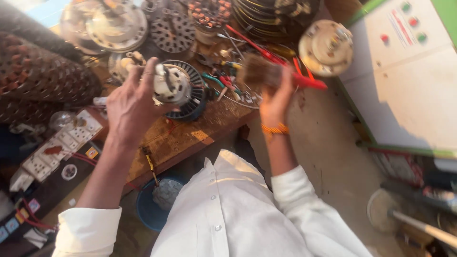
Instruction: The person assembles a small electric motor by attaching a white plastic housing to the stator, securing it with a screwdriver, and connecting wires. They repeatedly tighten and adjust the housing and wiring throughout the clip.
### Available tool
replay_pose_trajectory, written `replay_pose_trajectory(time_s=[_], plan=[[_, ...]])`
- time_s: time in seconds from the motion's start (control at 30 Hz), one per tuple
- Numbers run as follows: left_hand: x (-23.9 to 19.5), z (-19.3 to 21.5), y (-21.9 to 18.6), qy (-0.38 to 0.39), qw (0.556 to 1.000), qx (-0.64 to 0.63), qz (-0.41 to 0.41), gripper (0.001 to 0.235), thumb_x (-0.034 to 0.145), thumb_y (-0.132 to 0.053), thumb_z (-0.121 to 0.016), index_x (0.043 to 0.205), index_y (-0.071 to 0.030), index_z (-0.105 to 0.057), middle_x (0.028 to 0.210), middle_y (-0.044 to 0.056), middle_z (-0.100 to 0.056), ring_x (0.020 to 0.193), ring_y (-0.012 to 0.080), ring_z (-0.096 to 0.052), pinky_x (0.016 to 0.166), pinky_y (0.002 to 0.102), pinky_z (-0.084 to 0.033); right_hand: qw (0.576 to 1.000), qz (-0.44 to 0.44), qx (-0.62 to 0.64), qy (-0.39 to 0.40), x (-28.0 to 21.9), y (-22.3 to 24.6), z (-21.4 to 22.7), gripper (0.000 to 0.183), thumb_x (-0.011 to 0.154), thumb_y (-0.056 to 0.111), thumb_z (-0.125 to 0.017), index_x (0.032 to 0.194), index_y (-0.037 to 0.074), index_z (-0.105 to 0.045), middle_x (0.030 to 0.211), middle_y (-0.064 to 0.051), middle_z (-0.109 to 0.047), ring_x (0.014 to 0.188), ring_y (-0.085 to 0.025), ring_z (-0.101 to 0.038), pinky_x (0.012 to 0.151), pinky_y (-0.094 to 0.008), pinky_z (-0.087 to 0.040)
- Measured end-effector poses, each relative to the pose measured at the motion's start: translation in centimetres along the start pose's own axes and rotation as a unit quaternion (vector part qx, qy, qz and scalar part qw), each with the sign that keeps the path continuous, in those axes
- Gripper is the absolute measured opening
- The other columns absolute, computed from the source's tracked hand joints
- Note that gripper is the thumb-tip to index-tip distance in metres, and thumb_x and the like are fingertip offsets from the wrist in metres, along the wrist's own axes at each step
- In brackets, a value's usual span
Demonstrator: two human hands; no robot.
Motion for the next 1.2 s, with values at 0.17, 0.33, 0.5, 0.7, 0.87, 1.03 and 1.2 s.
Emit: replay_pose_trajectory(time_s=[0.17,0.33,0.5,0.7,0.87,1.03,1.2], plan=[[0.0,0.1,-0.1,0.03,0.999,0.011,-0.008,0.115,0.061,-0.047,-0.096,0.155,-0.007,-0.043,0.154,0.014,-0.051,0.099,0.0299,-0.072,0.069,0.041,-0.06,0.993,0.069,-0.073,0.057,-3.3,-6.6,-9.7,0.039,0.098,0.025,-0.066,0.136,0.016,-0.06,0.114,-0.002,-0.071,0.097,-0.013,-0.069,0.078,-0.033,-0.061],[-0.2,0.2,-0.3,-0.044,0.998,0.001,-0.045,0.11,0.064,-0.046,-0.095,0.147,0.004,-0.042,0.146,0.02,-0.056,0.112,0.0329,-0.07,0.071,0.04,-0.061,0.98,0.108,-0.139,0.091,-6.5,-11.4,-12.7,0.033,0.099,0.017,-0.073,0.125,-0.002,-0.071,0.099,-0.006,-0.075,0.088,-0.013,-0.069,0.079,-0.027,-0.058],[-0.8,-0.9,-0.4,-0.057,0.997,-0.051,-0.012,0.102,0.07,-0.044,-0.095,0.142,0.007,-0.045,0.139,0.025,-0.062,0.105,0.0366,-0.071,0.075,0.046,-0.06,0.955,0.145,-0.236,0.103,-8.7,-10.6,-10.7,0.027,0.103,0.016,-0.075,0.118,-0.006,-0.078,0.087,-0.007,-0.07,0.077,-0.012,-0.064,0.072,-0.028,-0.055],[-0.7,-0.4,-0.5,-0.055,0.995,-0.074,-0.023,0.093,0.071,-0.037,-0.096,0.142,0.0,-0.048,0.138,0.017,-0.064,0.104,0.0361,-0.072,0.076,0.047,-0.059,0.977,0.012,-0.179,0.112,-12.3,-8.0,-11.2,0.033,0.099,0.018,-0.066,0.126,-0.001,-0.068,0.082,-0.003,-0.065,0.065,-0.017,-0.071,0.058,-0.029,-0.061],[-0.7,-0.8,-0.3,-0.046,0.997,-0.065,-0.014,0.096,0.067,-0.038,-0.097,0.142,-0.002,-0.048,0.138,0.017,-0.063,0.102,0.0373,-0.071,0.075,0.048,-0.058,0.975,0.01,-0.185,0.127,-14.7,-6.3,-10.5,0.031,0.097,0.017,-0.061,0.125,0.003,-0.064,0.092,-0.002,-0.071,0.068,-0.017,-0.072,0.061,-0.029,-0.063],[-0.5,-0.1,-0.4,-0.049,0.998,-0.045,-0.021,0.092,0.07,-0.028,-0.094,0.145,-0.004,-0.047,0.141,0.014,-0.062,0.106,0.036,-0.071,0.076,0.048,-0.058,0.941,-0.033,-0.284,0.179,-16.4,-0.5,-6.5,0.029,0.1,0.017,-0.066,0.121,-0.003,-0.074,0.079,-0.007,-0.062,0.061,-0.016,-0.064,0.052,-0.029,-0.055],[0.6,-1.1,-0.5,0.065,0.995,-0.054,0.05,0.1,0.071,-0.038,-0.095,0.146,-0.002,-0.04,0.139,0.017,-0.059,0.099,0.0377,-0.071,0.073,0.049,-0.059,0.985,0.088,-0.13,0.067,-11.8,-0.6,-6.3,0.036,0.099,0.028,-0.065,0.12,0.0,-0.071,0.086,-0.002,-0.064,0.072,-0.013,-0.067,0.06,-0.03,-0.061]])
Point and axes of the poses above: each hand's wrist, its own x-axis towards the middle knuckle, its own z-axis out of the back of the hand, y = z × x, the point moved 3 cm from there along x, towards the middle knuckle
